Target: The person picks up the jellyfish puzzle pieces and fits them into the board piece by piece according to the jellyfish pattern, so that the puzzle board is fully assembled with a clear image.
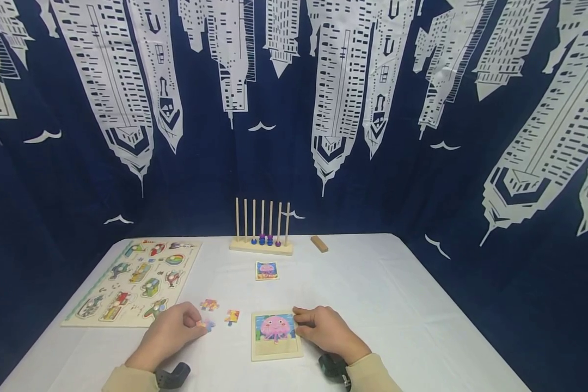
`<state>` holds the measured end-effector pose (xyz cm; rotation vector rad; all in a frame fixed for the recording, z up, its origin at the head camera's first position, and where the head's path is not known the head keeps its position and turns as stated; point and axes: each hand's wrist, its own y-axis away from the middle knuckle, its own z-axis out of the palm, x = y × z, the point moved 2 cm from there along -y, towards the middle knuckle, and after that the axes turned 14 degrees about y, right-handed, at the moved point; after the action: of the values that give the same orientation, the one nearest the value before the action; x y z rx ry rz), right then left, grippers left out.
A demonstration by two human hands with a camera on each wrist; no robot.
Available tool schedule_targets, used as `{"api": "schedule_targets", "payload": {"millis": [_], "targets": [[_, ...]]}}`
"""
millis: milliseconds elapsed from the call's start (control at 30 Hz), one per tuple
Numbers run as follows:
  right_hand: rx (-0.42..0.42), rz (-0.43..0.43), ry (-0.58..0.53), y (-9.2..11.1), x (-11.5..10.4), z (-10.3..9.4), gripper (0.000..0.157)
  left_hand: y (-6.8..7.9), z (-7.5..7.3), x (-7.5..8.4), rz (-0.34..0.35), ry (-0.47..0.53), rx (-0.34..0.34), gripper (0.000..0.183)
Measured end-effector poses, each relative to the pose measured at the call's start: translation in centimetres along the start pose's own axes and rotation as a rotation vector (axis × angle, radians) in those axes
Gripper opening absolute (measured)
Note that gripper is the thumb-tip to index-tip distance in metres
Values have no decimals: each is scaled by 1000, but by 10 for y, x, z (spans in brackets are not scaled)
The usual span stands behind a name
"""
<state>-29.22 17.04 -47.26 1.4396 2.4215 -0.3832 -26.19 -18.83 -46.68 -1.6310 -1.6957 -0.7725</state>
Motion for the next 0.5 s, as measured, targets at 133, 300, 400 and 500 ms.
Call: {"api": "schedule_targets", "payload": {"millis": [133,300,400,500], "targets": [[-4,1,-6,0,0,0,33,-1,0,1,21,26,16,18],[-3,-3,-9,0,-1,-1,32,-3,0,3,36,61,32,19],[-2,1,-5,0,-1,-1,32,-4,3,4,36,104,30,25],[-3,5,-9,0,-2,0,31,-3,8,7,31,137,26,27]]}}
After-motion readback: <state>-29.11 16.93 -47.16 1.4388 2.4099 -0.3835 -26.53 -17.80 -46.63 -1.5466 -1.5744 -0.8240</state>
